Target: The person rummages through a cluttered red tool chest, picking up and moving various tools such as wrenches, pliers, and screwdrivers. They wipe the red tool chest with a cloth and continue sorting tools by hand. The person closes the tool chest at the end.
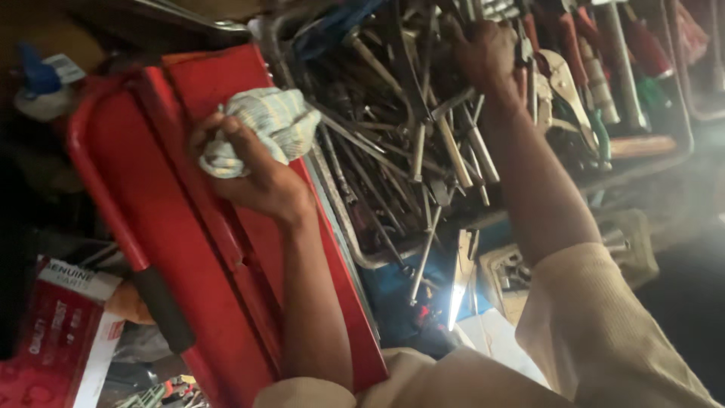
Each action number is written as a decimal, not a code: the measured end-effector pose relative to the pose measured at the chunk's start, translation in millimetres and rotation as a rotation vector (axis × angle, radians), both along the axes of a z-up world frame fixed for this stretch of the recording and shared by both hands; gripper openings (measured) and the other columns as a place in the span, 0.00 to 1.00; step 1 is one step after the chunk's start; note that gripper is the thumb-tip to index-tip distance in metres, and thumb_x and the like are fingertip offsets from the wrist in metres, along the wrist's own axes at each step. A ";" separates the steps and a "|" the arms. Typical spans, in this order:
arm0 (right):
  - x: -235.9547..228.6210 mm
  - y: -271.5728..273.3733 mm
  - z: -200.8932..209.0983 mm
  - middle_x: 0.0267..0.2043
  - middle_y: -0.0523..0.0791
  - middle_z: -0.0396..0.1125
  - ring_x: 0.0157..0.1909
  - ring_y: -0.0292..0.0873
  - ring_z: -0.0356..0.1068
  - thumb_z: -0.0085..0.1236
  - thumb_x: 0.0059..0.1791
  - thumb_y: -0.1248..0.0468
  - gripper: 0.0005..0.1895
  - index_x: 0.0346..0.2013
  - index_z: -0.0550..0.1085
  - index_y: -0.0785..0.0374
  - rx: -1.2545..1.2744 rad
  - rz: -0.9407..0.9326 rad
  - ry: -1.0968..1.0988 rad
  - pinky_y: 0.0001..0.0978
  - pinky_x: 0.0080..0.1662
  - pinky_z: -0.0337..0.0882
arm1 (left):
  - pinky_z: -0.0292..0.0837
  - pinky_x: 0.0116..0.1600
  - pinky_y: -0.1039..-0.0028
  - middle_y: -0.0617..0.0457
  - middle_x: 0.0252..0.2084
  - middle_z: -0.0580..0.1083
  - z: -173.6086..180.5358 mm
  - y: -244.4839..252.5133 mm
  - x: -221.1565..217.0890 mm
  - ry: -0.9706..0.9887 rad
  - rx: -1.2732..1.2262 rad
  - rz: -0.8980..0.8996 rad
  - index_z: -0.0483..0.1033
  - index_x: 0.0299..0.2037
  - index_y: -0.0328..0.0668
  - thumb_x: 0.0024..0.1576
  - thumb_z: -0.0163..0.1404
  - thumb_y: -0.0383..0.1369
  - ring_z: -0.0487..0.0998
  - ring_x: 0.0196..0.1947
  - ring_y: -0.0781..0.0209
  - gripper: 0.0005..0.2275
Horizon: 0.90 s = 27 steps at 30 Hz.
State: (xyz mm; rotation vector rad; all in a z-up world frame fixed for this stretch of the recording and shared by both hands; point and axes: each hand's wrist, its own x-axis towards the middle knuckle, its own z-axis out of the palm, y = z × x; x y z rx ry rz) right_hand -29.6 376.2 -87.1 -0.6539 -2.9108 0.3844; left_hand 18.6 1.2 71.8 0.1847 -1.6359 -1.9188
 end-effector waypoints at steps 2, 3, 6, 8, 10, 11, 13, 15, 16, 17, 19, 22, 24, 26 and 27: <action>-6.4 -1.7 13.0 0.45 0.58 0.75 0.49 0.59 0.75 0.56 0.54 0.33 0.34 0.45 0.82 0.63 -0.236 -0.031 -0.148 0.50 0.53 0.71 | 0.67 0.51 0.76 0.54 0.45 0.70 2.2 1.5 -1.5 0.007 -0.045 0.015 0.70 0.53 0.32 0.71 0.50 0.33 0.69 0.42 0.67 0.10; -8.2 -4.7 15.7 0.46 0.56 0.77 0.50 0.55 0.77 0.54 0.54 0.32 0.35 0.47 0.82 0.61 -0.357 -0.046 -0.225 0.47 0.55 0.72 | 0.69 0.52 0.76 0.54 0.46 0.70 2.9 2.8 -1.1 0.023 -0.113 0.032 0.70 0.54 0.33 0.72 0.50 0.33 0.71 0.44 0.67 0.10; 5.7 -14.8 12.5 0.44 0.61 0.72 0.47 0.59 0.74 0.66 0.50 0.30 0.43 0.49 0.76 0.72 -0.345 -0.031 0.017 0.47 0.45 0.73 | 0.68 0.48 0.77 0.55 0.44 0.70 3.4 2.7 4.1 0.015 -0.129 0.021 0.70 0.53 0.33 0.72 0.51 0.34 0.69 0.41 0.68 0.10; 9.2 -18.6 13.8 0.45 0.55 0.75 0.50 0.53 0.77 0.61 0.50 0.31 0.38 0.50 0.79 0.65 -0.530 0.034 -0.024 0.44 0.49 0.74 | 0.65 0.44 0.78 0.55 0.43 0.69 3.5 3.8 2.1 -0.004 -0.088 0.017 0.70 0.52 0.33 0.71 0.51 0.34 0.67 0.37 0.69 0.10; 15.9 -25.4 16.3 0.44 0.52 0.77 0.49 0.51 0.78 0.58 0.49 0.32 0.35 0.52 0.80 0.59 -0.612 0.051 -0.063 0.43 0.50 0.74 | 0.63 0.40 0.79 0.56 0.43 0.68 3.4 2.5 3.2 -0.044 -0.073 0.013 0.69 0.52 0.33 0.70 0.50 0.34 0.65 0.35 0.70 0.10; 18.0 -30.7 18.2 0.43 0.52 0.76 0.48 0.51 0.78 0.58 0.47 0.33 0.35 0.53 0.79 0.57 -0.601 0.032 -0.079 0.43 0.49 0.74 | 0.63 0.40 0.79 0.56 0.42 0.68 3.6 2.1 4.4 -0.046 -0.059 0.012 0.70 0.52 0.32 0.71 0.50 0.33 0.65 0.34 0.70 0.10; 16.9 -40.3 27.2 0.42 0.52 0.76 0.47 0.53 0.77 0.58 0.46 0.33 0.34 0.53 0.79 0.54 -0.563 0.005 -0.084 0.45 0.47 0.73 | 0.62 0.40 0.78 0.55 0.39 0.68 4.8 3.3 0.9 -0.033 -0.026 0.000 0.70 0.52 0.31 0.71 0.51 0.32 0.65 0.34 0.69 0.10; 20.4 -49.7 38.1 0.42 0.53 0.75 0.46 0.56 0.75 0.57 0.47 0.33 0.33 0.53 0.80 0.52 -0.514 -0.014 -0.092 0.48 0.46 0.71 | 0.66 0.42 0.77 0.54 0.42 0.69 3.8 5.9 -0.4 0.003 -0.055 -0.021 0.69 0.51 0.32 0.71 0.50 0.33 0.68 0.36 0.68 0.10; 21.7 -56.0 43.3 0.40 0.53 0.76 0.45 0.54 0.76 0.56 0.47 0.32 0.33 0.51 0.80 0.53 -0.506 -0.035 -0.164 0.48 0.46 0.72 | 0.68 0.42 0.77 0.53 0.44 0.69 2.7 5.5 0.6 0.018 -0.073 -0.030 0.68 0.51 0.32 0.71 0.49 0.33 0.69 0.37 0.67 0.09; 21.2 -61.2 49.5 0.38 0.53 0.77 0.43 0.53 0.78 0.54 0.47 0.31 0.34 0.48 0.81 0.54 -0.498 -0.056 -0.236 0.47 0.46 0.74 | 0.69 0.44 0.76 0.53 0.44 0.70 0.4 6.7 0.7 0.035 -0.096 -0.022 0.68 0.52 0.32 0.71 0.49 0.33 0.70 0.39 0.67 0.10; 22.4 -83.4 59.8 0.36 0.52 0.77 0.41 0.52 0.79 0.54 0.47 0.30 0.34 0.44 0.82 0.55 -0.438 -0.052 -0.307 0.48 0.45 0.75 | 0.71 0.48 0.75 0.51 0.45 0.71 -2.2 2.6 3.3 0.065 -0.155 -0.012 0.68 0.53 0.31 0.72 0.48 0.33 0.72 0.42 0.65 0.10; 18.6 -113.9 82.0 0.33 0.51 0.75 0.36 0.56 0.76 0.57 0.44 0.30 0.32 0.40 0.82 0.53 -0.274 0.035 -0.255 0.52 0.38 0.75 | 0.71 0.50 0.74 0.50 0.49 0.69 -3.3 0.9 -0.6 0.077 -0.190 -0.036 0.68 0.53 0.30 0.72 0.48 0.33 0.71 0.44 0.64 0.10; 23.5 -147.7 90.2 0.29 0.51 0.74 0.31 0.57 0.76 0.60 0.41 0.31 0.31 0.36 0.80 0.55 -0.234 0.062 -0.220 0.52 0.34 0.74 | 0.71 0.46 0.73 0.50 0.47 0.69 -4.6 -0.6 -4.5 0.091 -0.117 -0.045 0.67 0.51 0.31 0.70 0.49 0.32 0.70 0.43 0.63 0.09; 33.5 -176.0 92.2 0.28 0.52 0.73 0.30 0.57 0.75 0.62 0.41 0.37 0.27 0.31 0.79 0.59 -0.196 0.031 -0.093 0.52 0.32 0.73 | 0.70 0.44 0.73 0.49 0.43 0.68 -7.0 -4.3 -5.6 0.080 -0.099 -0.043 0.67 0.50 0.30 0.70 0.49 0.31 0.69 0.41 0.62 0.09; 40.1 -188.8 92.3 0.27 0.52 0.73 0.29 0.58 0.75 0.63 0.42 0.41 0.23 0.29 0.79 0.58 -0.162 0.019 0.033 0.54 0.31 0.71 | 0.69 0.43 0.73 0.49 0.41 0.67 -7.1 -6.8 -5.0 0.068 -0.117 -0.038 0.68 0.50 0.29 0.71 0.49 0.30 0.68 0.38 0.62 0.09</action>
